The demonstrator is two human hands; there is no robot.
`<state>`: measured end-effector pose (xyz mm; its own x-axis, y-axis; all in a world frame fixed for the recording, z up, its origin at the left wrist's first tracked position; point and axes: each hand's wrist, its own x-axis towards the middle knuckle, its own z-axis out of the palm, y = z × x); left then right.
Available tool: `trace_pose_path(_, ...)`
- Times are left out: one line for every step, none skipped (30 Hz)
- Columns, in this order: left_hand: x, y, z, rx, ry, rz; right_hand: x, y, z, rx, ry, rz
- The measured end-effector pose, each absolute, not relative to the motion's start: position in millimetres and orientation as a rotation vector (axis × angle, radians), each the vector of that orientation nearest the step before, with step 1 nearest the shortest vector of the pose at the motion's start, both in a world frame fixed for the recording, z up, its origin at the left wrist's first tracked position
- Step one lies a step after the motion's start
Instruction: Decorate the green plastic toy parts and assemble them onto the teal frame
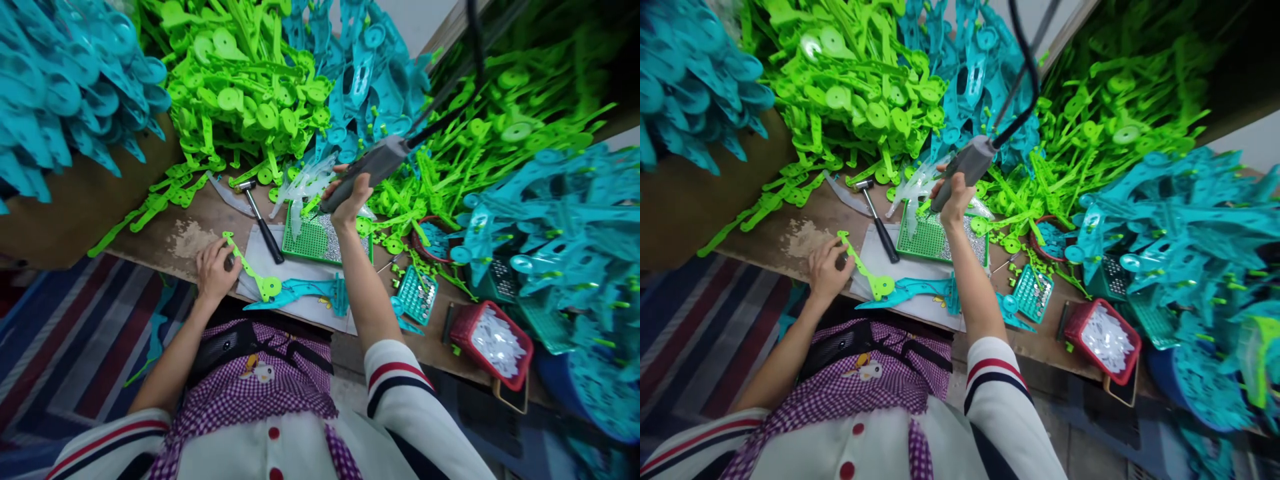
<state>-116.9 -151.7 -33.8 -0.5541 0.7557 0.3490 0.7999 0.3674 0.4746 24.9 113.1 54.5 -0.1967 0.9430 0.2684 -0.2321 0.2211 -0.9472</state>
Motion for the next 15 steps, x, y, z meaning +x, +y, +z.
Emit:
trace_pose_path(-116.3, -151.5, -33.3, -1.454, -2.546, -0.933, 25.0, 109.8, 59.9, -0.745, -1.308, 1.272)
trace_pose_path(-115.7, -151.3, -32.7, -1.462, -2.554, -0.919, 23.3, 104.7, 64.6, -0.726, -1.298, 1.280)
trace_pose_path(-115.1, -150.9, -31.9, -1.471, -2.562, -0.905, 19.2, 97.7, 68.2, -0.702, -1.293, 1.296)
trace_pose_path(-114.6, -150.6, -31.2, -1.479, -2.568, -0.892, 12.3, 88.8, 70.5, -0.676, -1.296, 1.324)
trace_pose_path(-114.2, -150.2, -30.4, -1.487, -2.574, -0.880, 2.7, 78.1, 71.2, -0.653, -1.305, 1.361)
trace_pose_path(-114.0, -149.8, -29.8, -1.491, -2.581, -0.871, -9.4, 66.2, 70.6, -0.636, -1.320, 1.407)
trace_pose_path(-113.8, -149.5, -29.2, -1.495, -2.587, -0.862, -23.4, 53.7, 68.8, -0.626, -1.337, 1.459)
trace_pose_path(-113.7, -149.2, -28.8, -1.496, -2.593, -0.855, -38.5, 41.4, 66.2, -0.624, -1.354, 1.514)
trace_pose_path(-113.6, -148.9, -28.3, -1.496, -2.598, -0.849, -53.9, 30.0, 63.1, -0.629, -1.366, 1.565)
trace_pose_path(-113.5, -148.7, -27.9, -1.496, -2.601, -0.845, -68.8, 20.1, 59.8, -0.635, -1.369, 1.608)
trace_pose_path(-113.4, -148.5, -27.5, -1.496, -2.605, -0.841, -82.4, 12.3, 56.7, -0.642, -1.364, 1.640)
trace_pose_path(-113.2, -148.4, -26.9, -1.496, -2.610, -0.837, -94.0, 6.6, 53.7, -0.649, -1.352, 1.661)
trace_pose_path(-113.1, -148.2, -26.2, -1.497, -2.621, -0.832, -103.5, 3.0, 51.0, -0.655, -1.336, 1.674)
trace_pose_path(-113.1, -148.1, -25.4, -1.498, -2.635, -0.825, -110.8, 1.2, 48.5, -0.659, -1.319, 1.681)
trace_pose_path(-113.1, -148.0, -24.4, -1.502, -2.649, -0.819, -115.9, 0.8, 46.1, -0.661, -1.304, 1.685)
